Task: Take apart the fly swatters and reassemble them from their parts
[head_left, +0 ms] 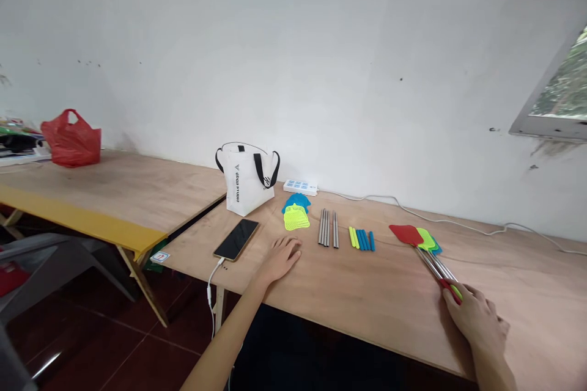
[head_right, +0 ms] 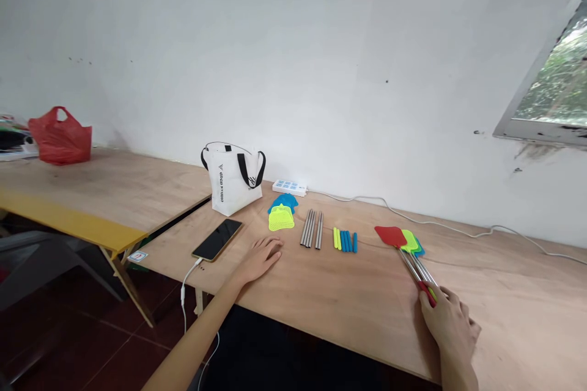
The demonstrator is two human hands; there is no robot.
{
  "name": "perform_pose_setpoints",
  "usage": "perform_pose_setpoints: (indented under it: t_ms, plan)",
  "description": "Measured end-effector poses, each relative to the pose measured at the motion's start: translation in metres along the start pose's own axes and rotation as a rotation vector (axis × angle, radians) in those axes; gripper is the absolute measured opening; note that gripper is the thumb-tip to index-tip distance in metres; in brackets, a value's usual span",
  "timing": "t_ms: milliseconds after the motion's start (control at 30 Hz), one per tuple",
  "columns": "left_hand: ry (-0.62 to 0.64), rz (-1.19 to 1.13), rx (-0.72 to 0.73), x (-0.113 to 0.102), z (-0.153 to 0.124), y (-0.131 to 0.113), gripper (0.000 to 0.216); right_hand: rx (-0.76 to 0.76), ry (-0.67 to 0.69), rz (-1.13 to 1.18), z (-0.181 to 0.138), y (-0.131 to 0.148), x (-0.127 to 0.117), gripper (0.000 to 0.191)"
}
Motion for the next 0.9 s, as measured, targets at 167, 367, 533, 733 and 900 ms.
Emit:
perform_pose_setpoints:
  t_ms: [167,367,533,733,900]
  plan:
    - [-0.001,0.012,0.003,0.002,0.000,0.002,0.027,-0.031,0.022,0.018,0.004,-0.001,0.004,0.057]
    - [-0.002,0.011,0.000,0.000,0.000,-0.001,0.027,-0.040,-0.079,0.105,-0.001,0.005,-0.011,0.055]
    - [0.033,0.006,-0.014,0.001,0.000,-0.003,0.031,-0.157,-0.060,0.253,-0.004,0.040,-0.029,0.054]
    - [0.108,0.104,-0.031,0.022,-0.001,-0.011,0.044,-0.583,0.157,0.228,-0.074,0.143,-0.010,0.052]
    - [0.130,0.138,-0.039,0.038,-0.004,-0.016,0.058,-0.802,0.238,0.186,-0.154,0.202,0.035,0.059]
Point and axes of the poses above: each hand's wrist, its own z-axis towards the middle knuckle, its own x-axis out of the palm, y = z × x, the point moved 9 cm from there along z, towards the middle knuckle, and after that the axes turned 7 degrees about x, right-handed, at the moved point
